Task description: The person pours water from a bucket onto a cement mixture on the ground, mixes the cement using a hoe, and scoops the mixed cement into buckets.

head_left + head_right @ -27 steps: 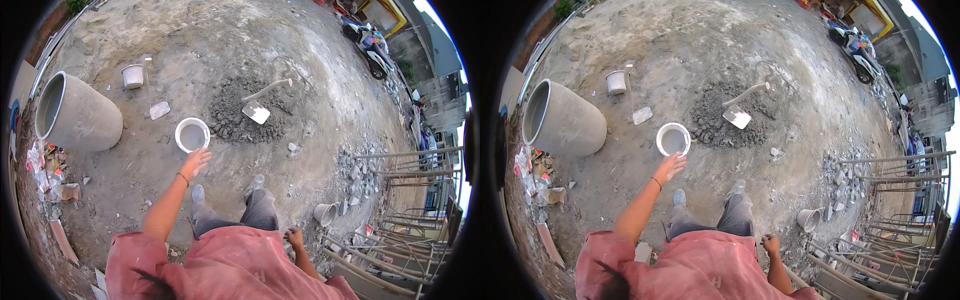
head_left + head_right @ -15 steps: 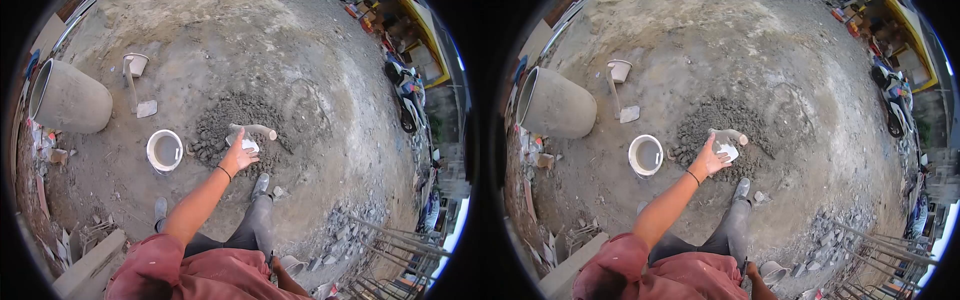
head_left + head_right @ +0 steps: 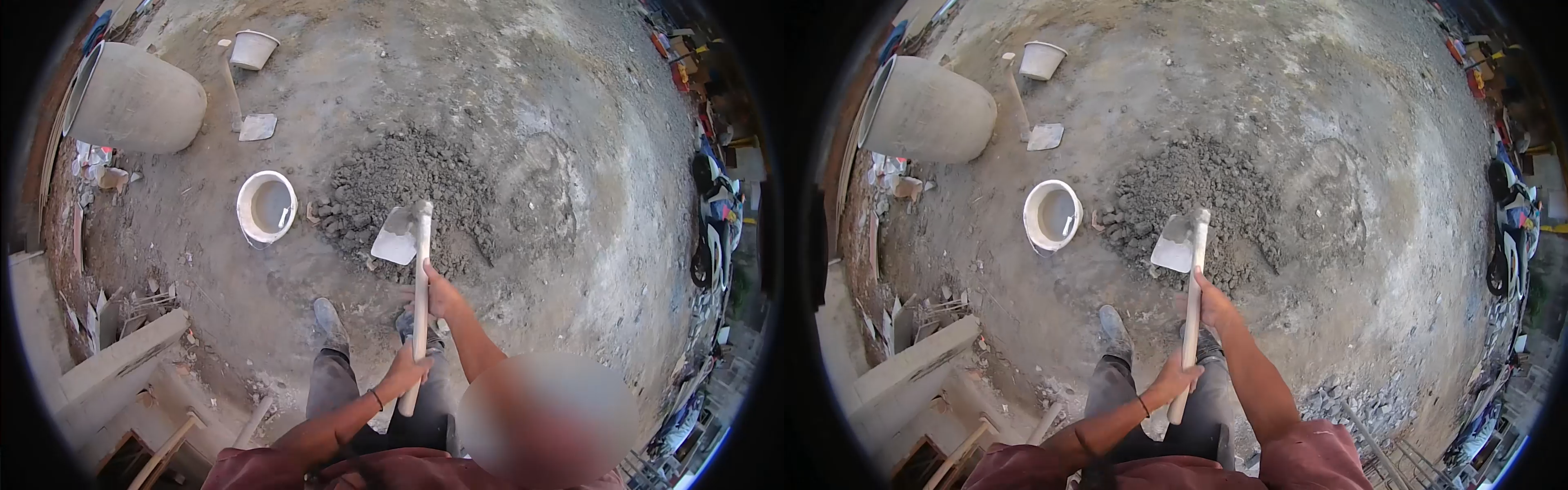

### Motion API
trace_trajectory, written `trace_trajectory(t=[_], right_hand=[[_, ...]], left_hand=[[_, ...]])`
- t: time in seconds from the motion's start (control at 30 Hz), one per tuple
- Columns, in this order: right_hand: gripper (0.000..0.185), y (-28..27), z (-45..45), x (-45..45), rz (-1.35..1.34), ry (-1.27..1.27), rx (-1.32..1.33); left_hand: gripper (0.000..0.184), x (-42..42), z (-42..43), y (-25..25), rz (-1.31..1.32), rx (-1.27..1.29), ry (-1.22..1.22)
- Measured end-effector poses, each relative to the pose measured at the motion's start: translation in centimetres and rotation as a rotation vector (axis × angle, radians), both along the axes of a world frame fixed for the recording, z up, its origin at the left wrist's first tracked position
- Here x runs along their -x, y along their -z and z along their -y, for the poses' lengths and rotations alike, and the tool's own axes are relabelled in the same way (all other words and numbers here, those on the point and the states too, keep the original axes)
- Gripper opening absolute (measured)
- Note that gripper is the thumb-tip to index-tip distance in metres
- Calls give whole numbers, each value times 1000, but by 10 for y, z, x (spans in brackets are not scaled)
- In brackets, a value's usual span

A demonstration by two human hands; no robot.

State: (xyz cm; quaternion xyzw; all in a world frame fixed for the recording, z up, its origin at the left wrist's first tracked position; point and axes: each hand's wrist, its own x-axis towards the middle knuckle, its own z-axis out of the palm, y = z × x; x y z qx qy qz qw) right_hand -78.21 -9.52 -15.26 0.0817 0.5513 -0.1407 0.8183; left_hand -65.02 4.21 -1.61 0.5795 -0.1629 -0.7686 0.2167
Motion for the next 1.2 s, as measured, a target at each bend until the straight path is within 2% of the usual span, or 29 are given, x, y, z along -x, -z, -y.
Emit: trace_trajectory(t=[0.03, 0.07, 0.1, 0.17, 0.2, 0.23, 0.27, 0.33, 0.4, 0.47, 0.53, 0.6, 0.63, 0.7, 0.73, 0.77, 0.83, 0.9, 1.03, 1.17, 1.2], right_hand=[[66, -8, 11, -20, -245, -20, 0], [50, -18, 16, -40, -484, -42, 2], [50, -24, 14, -52, -484, -53, 3], [24, -38, 9, -73, -692, -18, 140], [24, -51, 13, -77, -696, -26, 143], [22, -67, 23, -77, -695, 56, 278], [20, -85, 36, -77, -690, 137, 415], [18, -143, 74, -83, -783, 159, 606], [15, -166, 105, -80, -788, 183, 873], [17, -181, 131, -95, -944, 130, 1128], [19, -140, 155, -90, -1049, 54, 1198], [18, -62, 152, -101, -1067, 11, 1141], [20, -5, 143, -106, -1069, -33, 1072], [26, 171, 84, -108, -1119, -222, 893], [29, 254, 45, -108, -1196, -377, 824], [31, 309, 13, -109, -1270, -491, 788], [29, 294, 9, -125, -1346, -538, 781], [27, 278, 10, -124, -1017, -366, 594], [27, 254, 5, -134, -1067, -315, 602], [28, 242, -28, -149, -1075, -327, 599], [27, 242, -37, -153, -1104, -359, 634]], left_hand=[[26, -6, -23, -6, 41, -8, 95], [26, -21, -39, -3, 46, -14, 77], [26, -39, -49, -4, 10, 21, 99], [27, -61, -58, 3, -34, 60, 117], [29, -69, -60, 4, 130, 216, 178], [31, -78, -61, 6, 295, 370, 241], [31, -84, -60, 13, 290, 371, 234], [36, -76, -46, 31, 522, 614, 424], [33, -69, -14, 54, 431, 684, 202], [30, -69, 37, 81, 362, 738, 178], [30, -70, 71, 141, 396, 780, 232], [32, -78, 63, 207, 345, 760, 174], [34, -84, 55, 238, 315, 750, 113], [32, -100, -16, 288, 157, 464, 81], [32, -101, -70, 327, 272, 449, 89], [32, -105, -109, 359, 391, 442, 98], [32, -130, -103, 380, 311, 379, 195], [34, -127, -114, 360, 241, 266, 251], [32, -115, -123, 350, 306, 382, 104], [31, -129, -151, 340, 293, 387, 108], [32, -129, -160, 337, 276, 322, 146]])
